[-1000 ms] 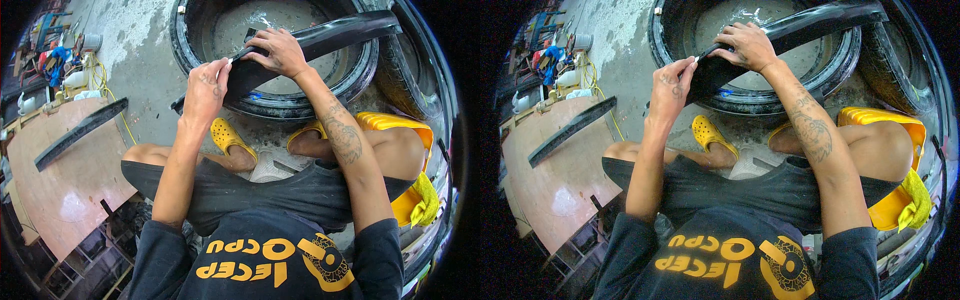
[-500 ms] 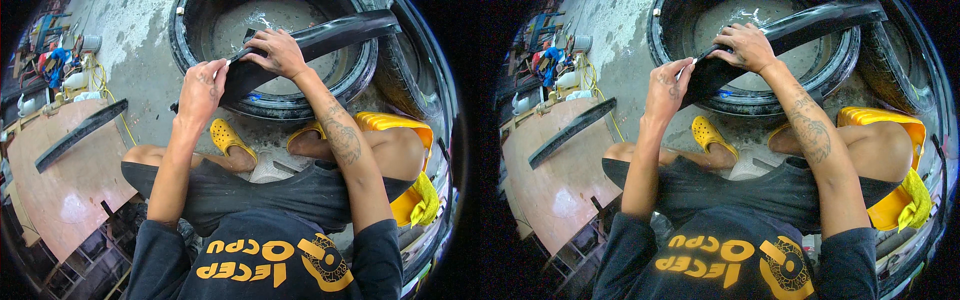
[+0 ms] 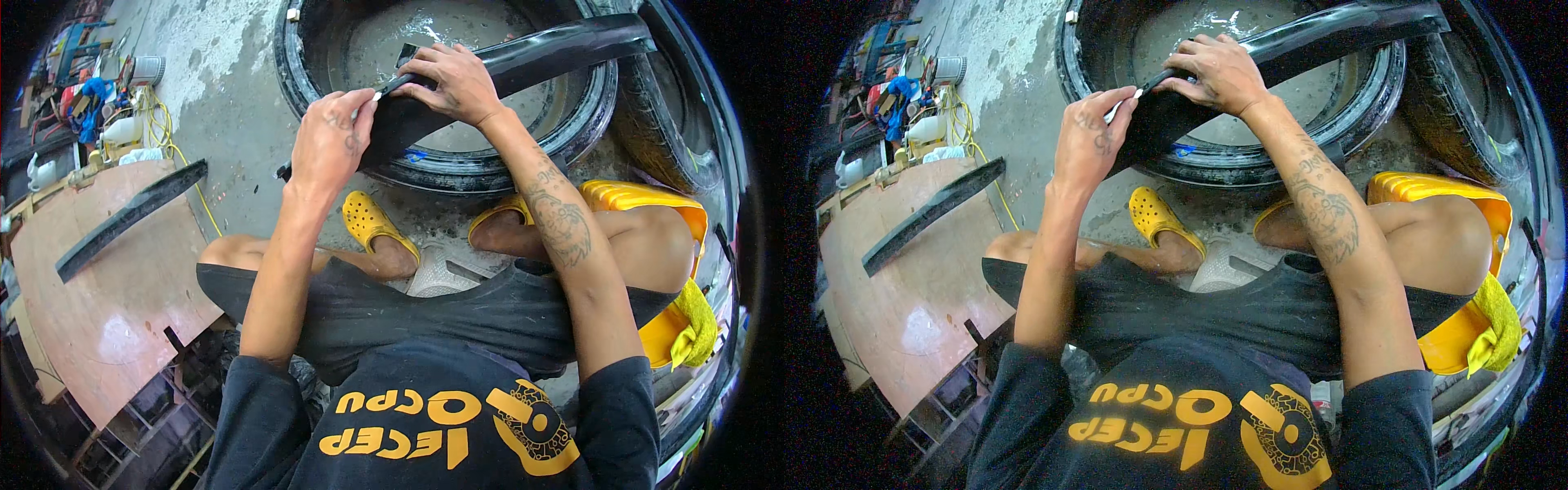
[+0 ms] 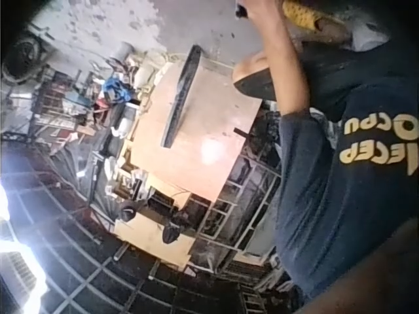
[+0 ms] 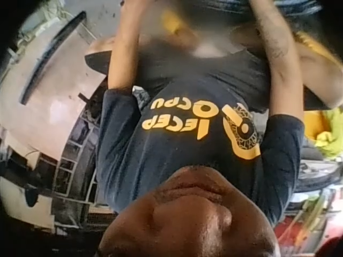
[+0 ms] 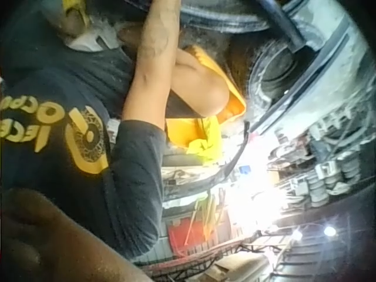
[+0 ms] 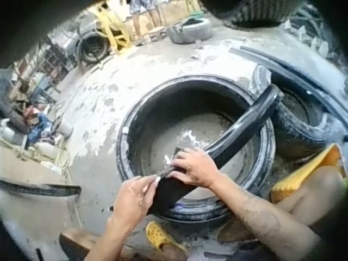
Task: Cleaning and preparing automotive trim pieces using a scraper and solvent.
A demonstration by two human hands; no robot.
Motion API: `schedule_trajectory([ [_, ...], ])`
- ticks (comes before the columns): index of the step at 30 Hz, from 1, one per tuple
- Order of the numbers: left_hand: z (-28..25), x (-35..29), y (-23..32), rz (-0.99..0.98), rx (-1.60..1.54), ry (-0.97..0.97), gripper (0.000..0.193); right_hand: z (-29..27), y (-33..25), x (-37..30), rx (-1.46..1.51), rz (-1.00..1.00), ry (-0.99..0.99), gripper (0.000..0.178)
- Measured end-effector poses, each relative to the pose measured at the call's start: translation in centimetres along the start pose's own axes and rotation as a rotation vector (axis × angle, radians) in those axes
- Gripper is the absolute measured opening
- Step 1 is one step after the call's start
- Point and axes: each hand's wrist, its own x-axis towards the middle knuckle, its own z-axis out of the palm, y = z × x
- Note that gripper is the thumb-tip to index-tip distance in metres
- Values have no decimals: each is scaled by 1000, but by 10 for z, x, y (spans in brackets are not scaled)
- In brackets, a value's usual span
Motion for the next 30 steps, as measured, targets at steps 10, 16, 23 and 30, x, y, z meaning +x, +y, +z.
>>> schedule_trajectory([
  [10, -2, -2, -2, -24, -9, 10, 17, 0, 0, 0, 4, 13, -4, 33],
  [16, -4, -1, -3, -30, 0, -15, 17, -1, -1, 1, 13, 9, -11, 33],
  [23, 0, -2, -7, 12, -25, 16, 17, 1, 0, 1, 7, 6, -1, 33],
  [30, 2, -1, -5, 13, -44, 25, 16, 2, 2, 0, -1, -8, 16, 34],
])
